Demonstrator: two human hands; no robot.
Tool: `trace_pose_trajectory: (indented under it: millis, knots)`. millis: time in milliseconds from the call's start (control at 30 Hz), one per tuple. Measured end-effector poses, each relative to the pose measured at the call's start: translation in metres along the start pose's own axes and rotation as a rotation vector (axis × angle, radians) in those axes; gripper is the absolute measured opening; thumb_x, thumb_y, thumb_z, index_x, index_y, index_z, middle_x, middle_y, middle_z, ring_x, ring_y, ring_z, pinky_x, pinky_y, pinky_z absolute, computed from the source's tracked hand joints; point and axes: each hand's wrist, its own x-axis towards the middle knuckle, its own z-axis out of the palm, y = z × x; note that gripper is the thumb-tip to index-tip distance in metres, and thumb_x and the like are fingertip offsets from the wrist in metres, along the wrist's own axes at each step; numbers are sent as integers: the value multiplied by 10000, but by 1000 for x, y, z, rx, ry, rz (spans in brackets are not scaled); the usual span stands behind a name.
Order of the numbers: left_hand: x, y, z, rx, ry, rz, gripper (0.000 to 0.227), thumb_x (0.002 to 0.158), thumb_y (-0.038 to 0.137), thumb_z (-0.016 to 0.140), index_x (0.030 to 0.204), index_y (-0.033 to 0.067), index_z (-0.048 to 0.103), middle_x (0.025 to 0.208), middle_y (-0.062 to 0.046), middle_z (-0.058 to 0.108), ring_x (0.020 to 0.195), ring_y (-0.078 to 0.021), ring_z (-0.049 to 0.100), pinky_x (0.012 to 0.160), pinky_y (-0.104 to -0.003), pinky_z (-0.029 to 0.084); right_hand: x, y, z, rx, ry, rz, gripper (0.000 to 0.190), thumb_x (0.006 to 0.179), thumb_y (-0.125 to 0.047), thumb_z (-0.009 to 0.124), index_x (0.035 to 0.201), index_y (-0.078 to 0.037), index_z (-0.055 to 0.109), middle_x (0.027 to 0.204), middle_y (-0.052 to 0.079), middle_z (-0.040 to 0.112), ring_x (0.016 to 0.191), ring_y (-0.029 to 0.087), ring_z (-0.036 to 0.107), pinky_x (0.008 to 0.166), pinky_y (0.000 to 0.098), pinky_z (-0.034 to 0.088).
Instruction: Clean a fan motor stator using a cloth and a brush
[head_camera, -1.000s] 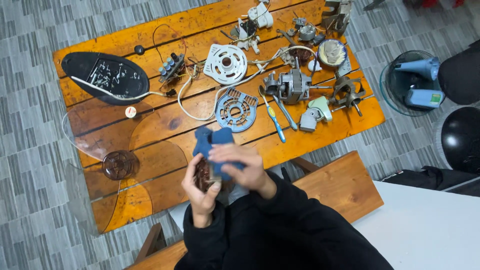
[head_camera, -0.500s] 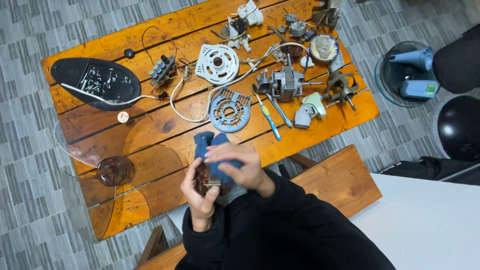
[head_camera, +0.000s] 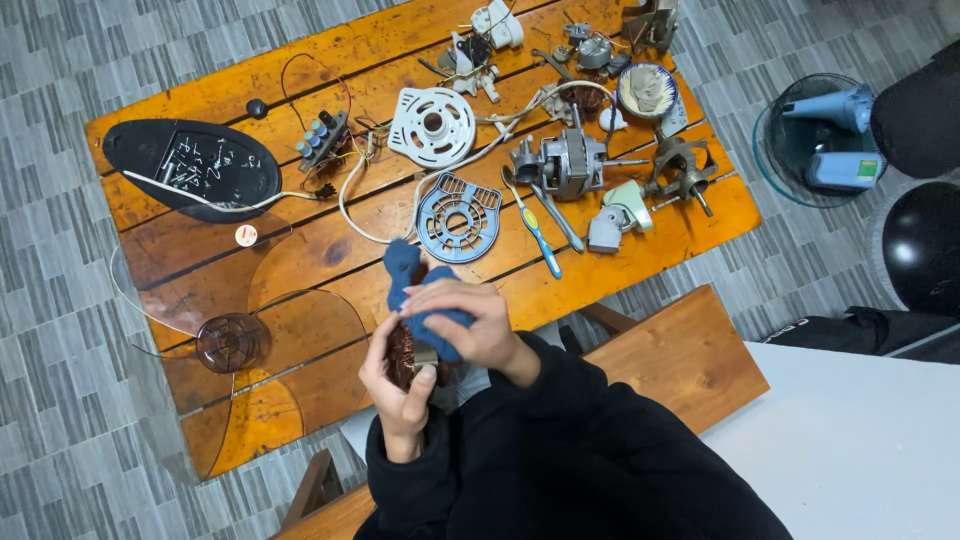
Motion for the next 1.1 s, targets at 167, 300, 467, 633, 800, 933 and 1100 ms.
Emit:
trace_pose_trajectory:
  millis: [167,300,467,633,800,933,1100]
  knots:
    - [-8,5,-6,27,-36,-109,903,745,560,725,1365,-69,540,1161,-151,675,1069,-202,653,936,-313,522,-6,-20,-10,-130,-172,67,130,1002,-78,645,1063,26,694,1079,177,733,1039,329,732,1077,522,597]
    - [-4,17,0,24,-51,-123,869,754,551,732,1344,-61,557,1188,-167,678,1080,-220,659,946,-327,528,2,-21,-8,-182,-140,138,137,1010,-72,608,1050,26,694,1050,168,733,996,312,727,1046,484,620]
    - [-8,19,-6,49,-47,-134,893,741,581,709,1335,-69,561,1050,-126,684,929,-172,644,816,-290,526,-20,-14,-9,-101,-133,51,115,983,-73,675,1058,11,700,1072,179,739,1029,324,742,1053,524,613]
    - [-3,27,-3,44,-75,-134,886,741,571,720,1353,-51,563,1147,-143,687,1019,-192,663,885,-293,525,-5,-31,-4,-237,-130,82,140,999,-79,628,1042,35,697,1062,175,741,1030,358,742,1036,492,612]
    - [-4,28,-6,32,-58,-135,886,755,558,720,1368,-58,549,1198,-161,682,1093,-201,658,947,-303,523,-3,-25,-8,-247,-174,101,138,960,36,659,1092,25,699,1102,156,738,1077,361,732,1056,451,587]
    - [-3,32,-6,1,-75,-177,874,771,546,707,1383,-52,529,1239,-175,666,1123,-227,655,955,-320,524,-12,-24,-2,-274,-116,63,138,965,17,649,1093,18,698,1097,168,742,1068,338,737,1071,479,598]
    - [-5,35,2,-163,-99,-252,880,801,528,692,1409,-74,485,1318,-181,617,1199,-224,609,1028,-300,455,-5,-19,-6,-221,-62,69,136,1001,-69,629,1029,46,695,1034,189,736,978,347,738,1012,507,624]
